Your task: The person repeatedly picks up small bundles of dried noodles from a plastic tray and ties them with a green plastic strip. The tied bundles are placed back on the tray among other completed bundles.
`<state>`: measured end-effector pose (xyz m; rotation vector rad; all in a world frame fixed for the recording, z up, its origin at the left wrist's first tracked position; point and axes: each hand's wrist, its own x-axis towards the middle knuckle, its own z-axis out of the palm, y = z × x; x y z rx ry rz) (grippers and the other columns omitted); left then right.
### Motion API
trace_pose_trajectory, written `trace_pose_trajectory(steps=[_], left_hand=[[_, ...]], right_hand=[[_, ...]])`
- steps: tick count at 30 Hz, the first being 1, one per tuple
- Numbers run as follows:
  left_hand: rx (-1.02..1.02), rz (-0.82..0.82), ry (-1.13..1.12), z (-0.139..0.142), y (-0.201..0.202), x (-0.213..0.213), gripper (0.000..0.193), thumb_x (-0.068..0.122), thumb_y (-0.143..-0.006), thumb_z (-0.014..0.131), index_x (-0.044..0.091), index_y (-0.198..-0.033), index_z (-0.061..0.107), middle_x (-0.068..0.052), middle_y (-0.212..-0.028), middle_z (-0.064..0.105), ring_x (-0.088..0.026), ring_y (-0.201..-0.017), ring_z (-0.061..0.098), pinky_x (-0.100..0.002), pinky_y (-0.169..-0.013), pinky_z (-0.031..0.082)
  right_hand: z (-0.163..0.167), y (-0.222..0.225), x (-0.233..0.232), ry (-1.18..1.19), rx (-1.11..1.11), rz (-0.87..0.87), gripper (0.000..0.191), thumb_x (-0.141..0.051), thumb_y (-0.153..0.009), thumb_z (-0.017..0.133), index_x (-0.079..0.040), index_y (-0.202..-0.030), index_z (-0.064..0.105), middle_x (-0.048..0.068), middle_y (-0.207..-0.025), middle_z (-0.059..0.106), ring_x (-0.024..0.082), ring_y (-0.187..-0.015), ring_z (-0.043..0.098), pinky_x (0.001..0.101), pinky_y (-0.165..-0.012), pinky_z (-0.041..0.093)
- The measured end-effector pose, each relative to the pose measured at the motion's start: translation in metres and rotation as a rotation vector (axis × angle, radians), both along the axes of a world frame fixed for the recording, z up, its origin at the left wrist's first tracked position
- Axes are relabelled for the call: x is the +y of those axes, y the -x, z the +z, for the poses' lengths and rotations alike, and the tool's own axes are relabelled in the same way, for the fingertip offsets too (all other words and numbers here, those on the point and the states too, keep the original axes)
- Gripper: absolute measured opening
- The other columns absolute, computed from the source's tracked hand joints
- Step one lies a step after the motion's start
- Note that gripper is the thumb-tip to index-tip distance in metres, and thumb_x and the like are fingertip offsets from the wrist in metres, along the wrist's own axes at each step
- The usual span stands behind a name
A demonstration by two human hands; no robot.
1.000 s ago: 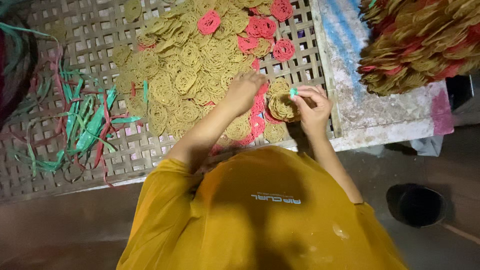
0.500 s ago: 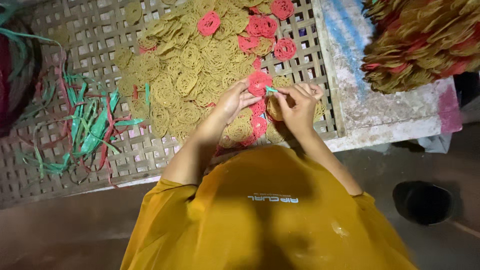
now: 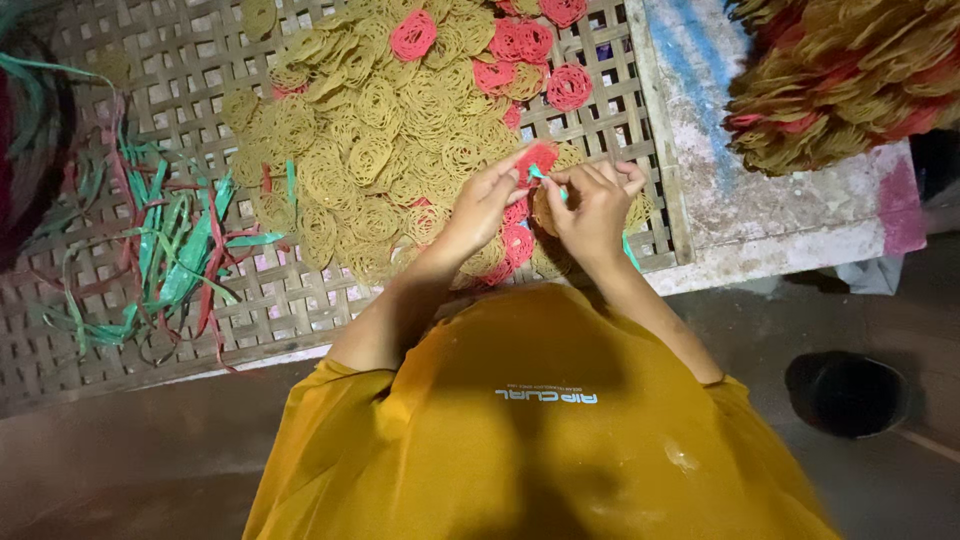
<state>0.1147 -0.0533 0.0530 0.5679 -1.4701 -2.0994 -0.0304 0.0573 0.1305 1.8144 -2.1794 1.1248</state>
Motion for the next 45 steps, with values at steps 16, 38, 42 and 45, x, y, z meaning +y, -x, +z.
trace_pose_trajectory(steps=[16, 38, 42, 45], left_hand=[[-0.350, 0.122, 0.377, 0.029, 0.001, 0.021, 0.045, 0.014, -0.108, 0.044, 0.013, -0.151, 0.055, -0.011, -0.098, 0.075, -0.009, -0.075, 0.056, -0.026, -0.076, 0.052], [-0.341, 0.293, 0.721, 0.082, -0.002, 0.017, 0.012, 0.007, -0.088, 0.073, 0.010, -0.099, 0.078, -0.005, -0.092, 0.075, -0.013, -0.072, 0.075, -0.026, -0.066, 0.058], [-0.404, 0.317, 0.696, 0.091, -0.004, 0.020, 0.011, 0.009, -0.086, 0.074, 0.010, -0.095, 0.080, -0.006, -0.090, 0.075, -0.014, -0.067, 0.073, -0.026, -0.061, 0.056], [-0.323, 0.386, 0.717, 0.098, -0.008, 0.016, 0.014, 0.008, -0.086, 0.075, 0.010, -0.098, 0.080, -0.006, -0.090, 0.076, -0.015, -0.075, 0.073, -0.028, -0.069, 0.057]], right_hand=[[0.002, 0.001, 0.004, 0.012, 0.106, 0.015, 0.011, -0.018, -0.093, 0.080, -0.011, -0.093, 0.071, 0.003, -0.089, 0.069, 0.024, -0.099, 0.063, 0.0444, -0.101, 0.027], [-0.007, 0.034, 0.010, -0.028, -0.081, 0.271, 0.015, -0.004, -0.094, 0.076, -0.009, -0.107, 0.069, 0.009, -0.105, 0.073, 0.024, -0.107, 0.069, 0.0408, -0.111, 0.038], [-0.005, 0.040, 0.017, -0.048, 0.023, 0.312, 0.016, -0.002, -0.090, 0.076, -0.011, -0.102, 0.071, 0.007, -0.102, 0.072, 0.024, -0.113, 0.069, 0.0430, -0.111, 0.035], [0.004, 0.038, 0.019, -0.117, 0.104, 0.298, 0.015, -0.004, -0.088, 0.076, -0.012, -0.099, 0.072, 0.006, -0.103, 0.072, 0.023, -0.114, 0.067, 0.0488, -0.112, 0.031]])
